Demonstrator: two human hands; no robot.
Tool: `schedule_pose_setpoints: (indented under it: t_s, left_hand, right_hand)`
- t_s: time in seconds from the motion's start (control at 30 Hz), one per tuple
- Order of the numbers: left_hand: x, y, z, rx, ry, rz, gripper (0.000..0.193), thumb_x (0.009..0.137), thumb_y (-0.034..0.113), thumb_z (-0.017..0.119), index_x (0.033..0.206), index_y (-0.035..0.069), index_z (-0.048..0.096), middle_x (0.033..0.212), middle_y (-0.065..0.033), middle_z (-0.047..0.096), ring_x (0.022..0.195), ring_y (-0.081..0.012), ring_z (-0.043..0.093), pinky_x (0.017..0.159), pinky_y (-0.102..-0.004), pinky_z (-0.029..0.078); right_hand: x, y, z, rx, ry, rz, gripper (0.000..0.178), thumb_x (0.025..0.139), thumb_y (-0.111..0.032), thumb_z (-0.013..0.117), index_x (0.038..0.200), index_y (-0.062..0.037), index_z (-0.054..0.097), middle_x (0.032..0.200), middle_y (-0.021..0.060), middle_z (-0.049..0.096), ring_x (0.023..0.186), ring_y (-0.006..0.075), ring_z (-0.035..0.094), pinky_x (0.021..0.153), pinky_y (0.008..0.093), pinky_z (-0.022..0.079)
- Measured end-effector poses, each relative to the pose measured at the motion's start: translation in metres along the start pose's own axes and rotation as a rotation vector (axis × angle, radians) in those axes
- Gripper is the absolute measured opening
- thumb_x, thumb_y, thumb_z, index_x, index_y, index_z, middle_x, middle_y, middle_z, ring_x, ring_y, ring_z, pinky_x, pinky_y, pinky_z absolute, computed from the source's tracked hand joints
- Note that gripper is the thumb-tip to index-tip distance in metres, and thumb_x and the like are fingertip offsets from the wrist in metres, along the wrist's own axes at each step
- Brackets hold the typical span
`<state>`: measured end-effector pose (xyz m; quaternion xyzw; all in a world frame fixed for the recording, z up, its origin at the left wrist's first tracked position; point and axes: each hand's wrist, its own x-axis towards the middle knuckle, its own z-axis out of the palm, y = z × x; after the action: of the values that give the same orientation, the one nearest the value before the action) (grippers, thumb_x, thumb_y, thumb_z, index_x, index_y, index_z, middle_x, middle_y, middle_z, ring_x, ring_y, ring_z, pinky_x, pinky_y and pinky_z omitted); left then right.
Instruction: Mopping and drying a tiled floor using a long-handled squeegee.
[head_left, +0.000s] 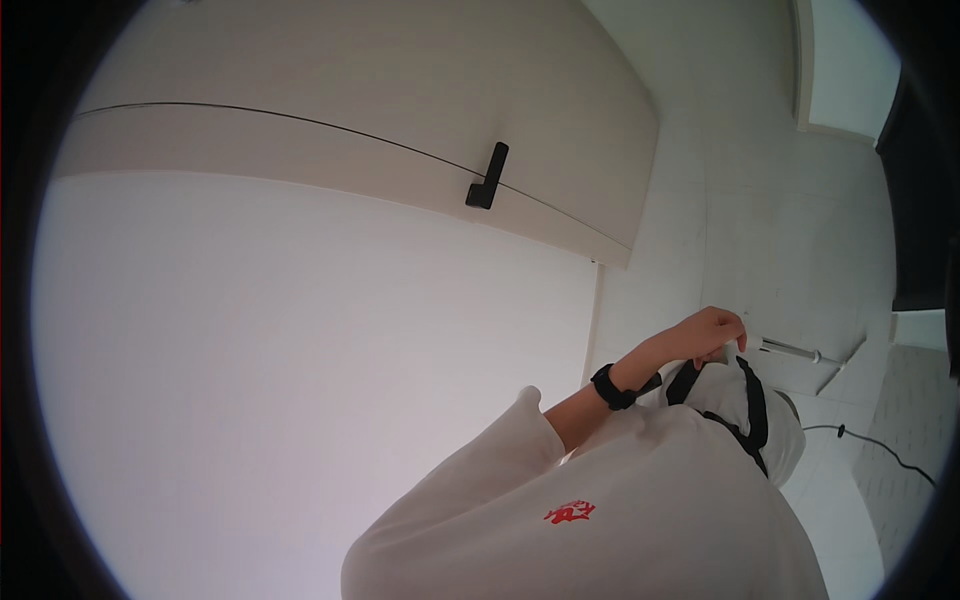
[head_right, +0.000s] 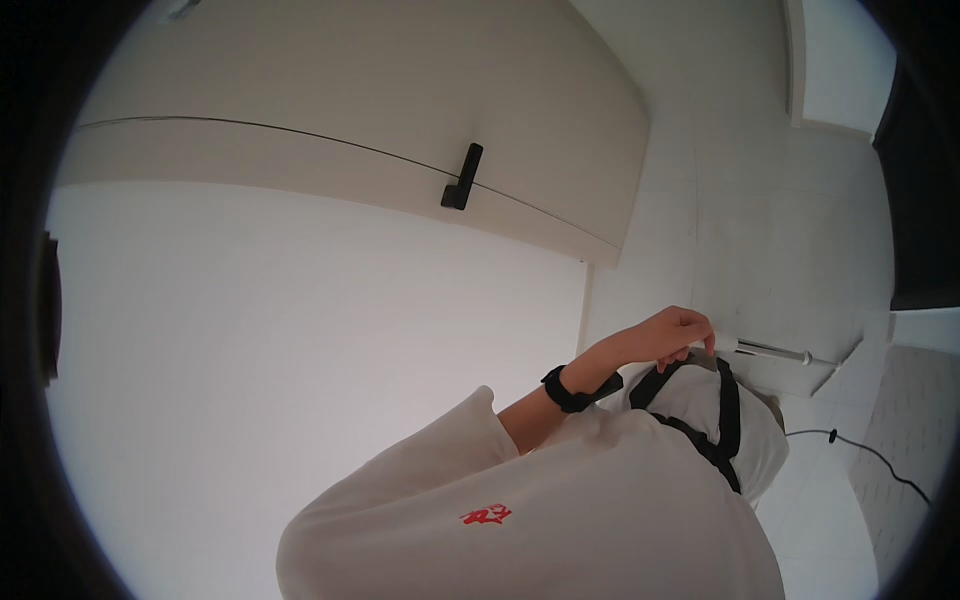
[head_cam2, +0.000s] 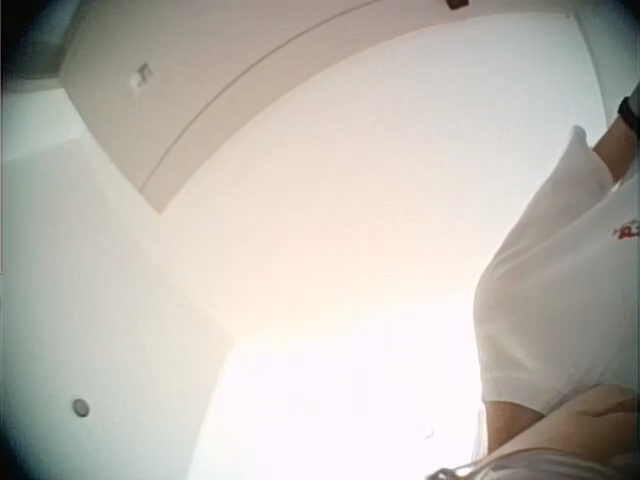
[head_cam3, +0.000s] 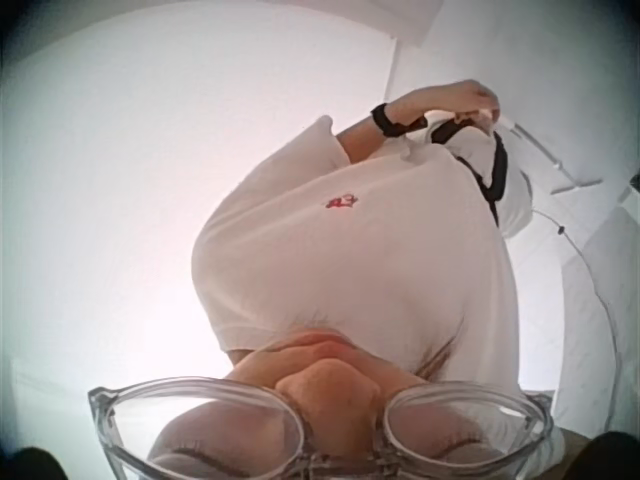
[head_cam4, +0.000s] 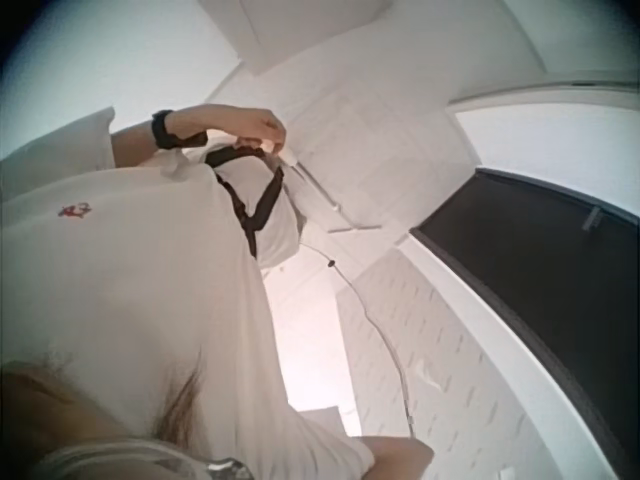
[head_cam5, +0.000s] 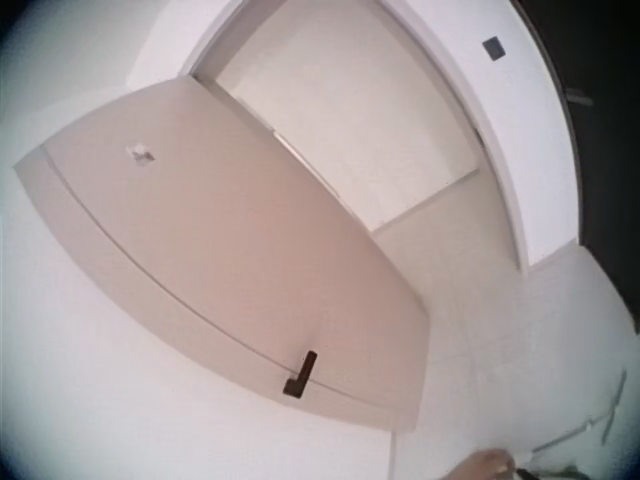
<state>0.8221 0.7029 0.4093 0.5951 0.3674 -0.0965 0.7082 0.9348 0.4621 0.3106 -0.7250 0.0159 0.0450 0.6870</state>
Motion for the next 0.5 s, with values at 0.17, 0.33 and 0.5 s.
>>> schedule_pose_setpoints:
  t_s: [0.17,0.33,0.5]
  left_hand:
    - [0.005,0.004,-0.001,-0.002,0.015,0.046,0.028,0.076,0.025,0.038,0.070,0.004,0.054,0.039,0.0017,0.034,0.030,-0.0072,0.034,0.029,-0.0222,0.033]
    - [0.004,-0.009,-0.006,-0.004,0.012,0.074,0.027,0.076,0.025,0.038,0.071,0.004,0.054,0.039,0.0002,0.035,0.030,-0.0089,0.035,0.028,-0.0236,0.035]
    - [0.004,-0.017,0.010,0.087,-0.051,0.070,0.022,0.074,0.026,0.040,0.075,0.008,0.053,0.043,-0.0021,0.037,0.032,-0.0106,0.038,0.026,-0.0256,0.036]
  right_hand:
    - [-0.001,0.001,0.018,0.027,-0.047,0.005,0.026,0.080,-0.024,0.040,0.083,-0.0010,0.051,0.079,0.0097,0.053,0.073,0.0190,0.049,0.066,0.0296,0.040]
    - [0.003,0.001,0.045,0.095,-0.102,-0.002,0.026,0.080,-0.025,0.041,0.081,-0.0018,0.052,0.077,0.0088,0.053,0.071,0.0181,0.049,0.064,0.0287,0.040]
    - [0.026,-0.020,0.069,0.211,-0.081,-0.154,0.026,0.079,-0.026,0.041,0.079,-0.0025,0.052,0.075,0.0078,0.053,0.070,0.0172,0.049,0.063,0.0277,0.040]
